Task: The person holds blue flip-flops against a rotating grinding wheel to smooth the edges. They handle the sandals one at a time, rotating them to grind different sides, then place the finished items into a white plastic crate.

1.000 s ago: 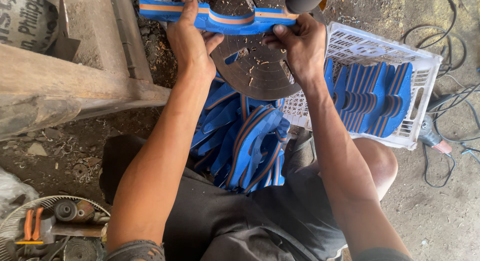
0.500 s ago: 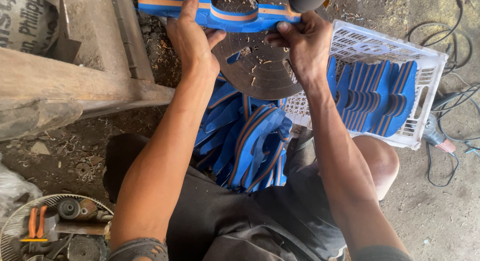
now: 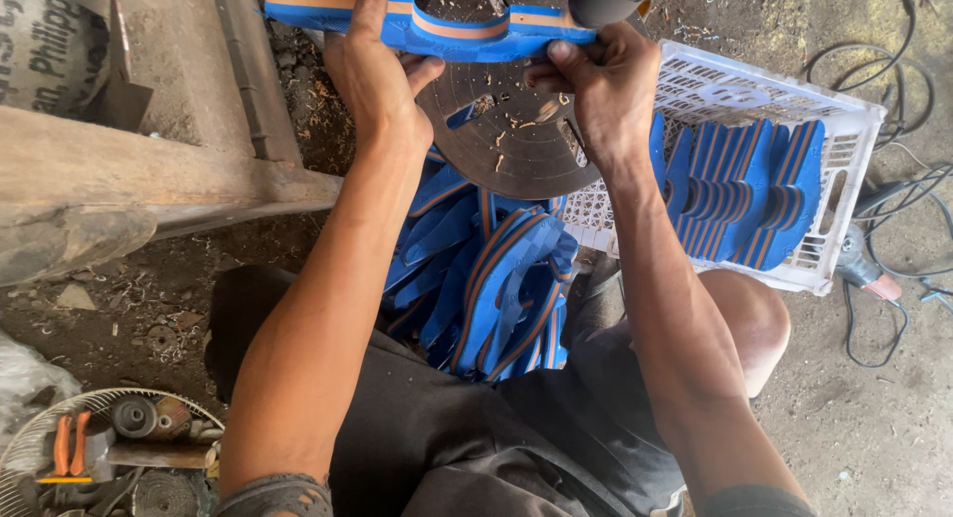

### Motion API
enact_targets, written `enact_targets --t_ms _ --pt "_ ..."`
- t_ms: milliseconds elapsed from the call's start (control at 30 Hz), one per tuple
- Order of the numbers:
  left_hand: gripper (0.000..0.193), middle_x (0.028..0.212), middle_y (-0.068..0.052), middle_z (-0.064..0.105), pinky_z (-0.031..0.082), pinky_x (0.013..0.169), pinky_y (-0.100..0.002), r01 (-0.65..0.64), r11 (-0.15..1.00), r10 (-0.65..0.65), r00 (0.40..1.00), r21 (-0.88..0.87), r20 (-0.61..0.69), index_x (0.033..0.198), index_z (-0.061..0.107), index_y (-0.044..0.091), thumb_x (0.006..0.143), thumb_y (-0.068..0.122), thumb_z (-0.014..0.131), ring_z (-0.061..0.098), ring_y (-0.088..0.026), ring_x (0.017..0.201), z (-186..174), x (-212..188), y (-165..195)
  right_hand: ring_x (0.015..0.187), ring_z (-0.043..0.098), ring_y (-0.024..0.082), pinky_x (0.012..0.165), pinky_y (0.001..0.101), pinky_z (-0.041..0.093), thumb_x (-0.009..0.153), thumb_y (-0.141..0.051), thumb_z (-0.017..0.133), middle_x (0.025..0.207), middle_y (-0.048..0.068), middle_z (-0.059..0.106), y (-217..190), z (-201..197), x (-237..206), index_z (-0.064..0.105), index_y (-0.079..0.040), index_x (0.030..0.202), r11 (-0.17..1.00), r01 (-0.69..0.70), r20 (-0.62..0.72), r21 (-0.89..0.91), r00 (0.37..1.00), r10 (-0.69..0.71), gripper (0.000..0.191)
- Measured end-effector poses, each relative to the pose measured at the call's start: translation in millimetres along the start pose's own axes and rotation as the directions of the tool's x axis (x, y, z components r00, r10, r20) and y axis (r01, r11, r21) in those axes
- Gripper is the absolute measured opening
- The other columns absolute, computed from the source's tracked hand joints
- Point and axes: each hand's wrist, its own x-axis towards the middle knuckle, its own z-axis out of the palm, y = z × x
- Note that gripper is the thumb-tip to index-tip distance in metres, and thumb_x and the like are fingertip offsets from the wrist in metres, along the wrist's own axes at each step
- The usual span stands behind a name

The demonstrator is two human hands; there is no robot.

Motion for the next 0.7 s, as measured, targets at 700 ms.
enact_targets --t_ms 700 --pt "0.065 0.127 -0.021 0.071 0.065 0.082 -0.046 0.078 0.991 -0.085 0.995 0.111 0.060 0.139 0.057 -0.001 0.095 0.046 0.065 0.076 -0.034 0.104 -18.8 9.8 -5.4 0.080 0.078 0.019 0.071 0.0286 0.069 0.098 0.003 0.068 0.099 0.015 0.077 12.6 4.9 -6.9 0.064 0.008 0.118 0.992 -0.126 0.050 -0.024 0.991 0.127 0.021"
